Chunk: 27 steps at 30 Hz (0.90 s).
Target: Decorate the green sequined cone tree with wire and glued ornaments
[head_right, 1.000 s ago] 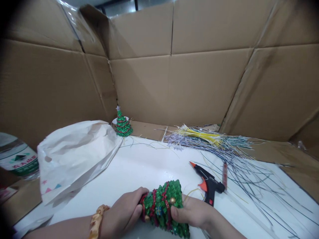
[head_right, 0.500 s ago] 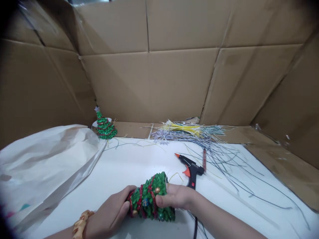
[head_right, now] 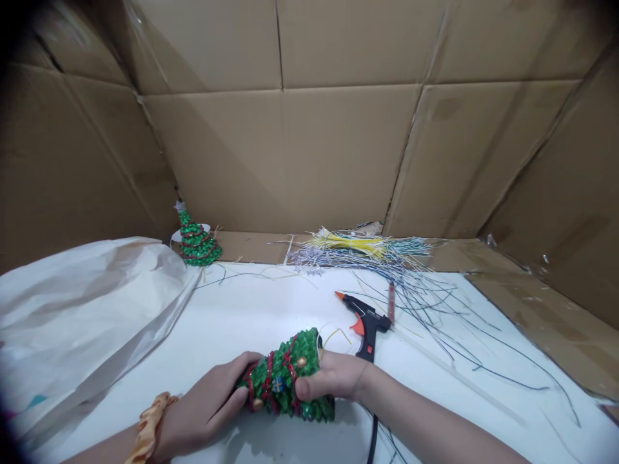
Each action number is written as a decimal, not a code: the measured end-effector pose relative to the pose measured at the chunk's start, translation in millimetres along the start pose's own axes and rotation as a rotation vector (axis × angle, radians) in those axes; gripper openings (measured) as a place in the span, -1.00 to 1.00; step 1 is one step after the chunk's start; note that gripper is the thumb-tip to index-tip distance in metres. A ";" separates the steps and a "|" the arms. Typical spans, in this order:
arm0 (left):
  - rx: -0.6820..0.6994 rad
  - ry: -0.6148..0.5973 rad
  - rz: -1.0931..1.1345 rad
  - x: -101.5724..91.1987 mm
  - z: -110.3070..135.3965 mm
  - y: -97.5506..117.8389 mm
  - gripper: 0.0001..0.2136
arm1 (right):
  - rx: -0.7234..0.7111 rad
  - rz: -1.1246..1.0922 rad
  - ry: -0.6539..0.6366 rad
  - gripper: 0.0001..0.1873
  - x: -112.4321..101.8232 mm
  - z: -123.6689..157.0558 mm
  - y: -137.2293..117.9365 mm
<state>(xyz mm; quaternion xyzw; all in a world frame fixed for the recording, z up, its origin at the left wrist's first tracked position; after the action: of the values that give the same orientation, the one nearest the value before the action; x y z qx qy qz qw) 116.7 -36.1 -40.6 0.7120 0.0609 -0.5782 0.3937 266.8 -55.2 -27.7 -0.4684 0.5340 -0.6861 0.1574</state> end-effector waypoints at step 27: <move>0.042 0.008 -0.063 -5.1 -3.9 -1.9 -0.74 | 0.035 0.188 0.102 -0.33 -0.4 0.5 -1.8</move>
<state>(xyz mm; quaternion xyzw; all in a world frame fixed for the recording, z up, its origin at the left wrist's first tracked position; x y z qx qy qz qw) 117.1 -30.4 -37.0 0.7204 0.0726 -0.5884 0.3600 267.9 -54.5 -26.3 -0.3777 0.5709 -0.7005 0.2018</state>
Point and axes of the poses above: each hand's wrist, its own z-axis away from the middle knuckle, its own x-axis out of the palm, y = z × x, the point moved 6 cm from there along -z, towards the middle knuckle, and after that the axes turned 7 degrees about -z, right-handed, at the moved point
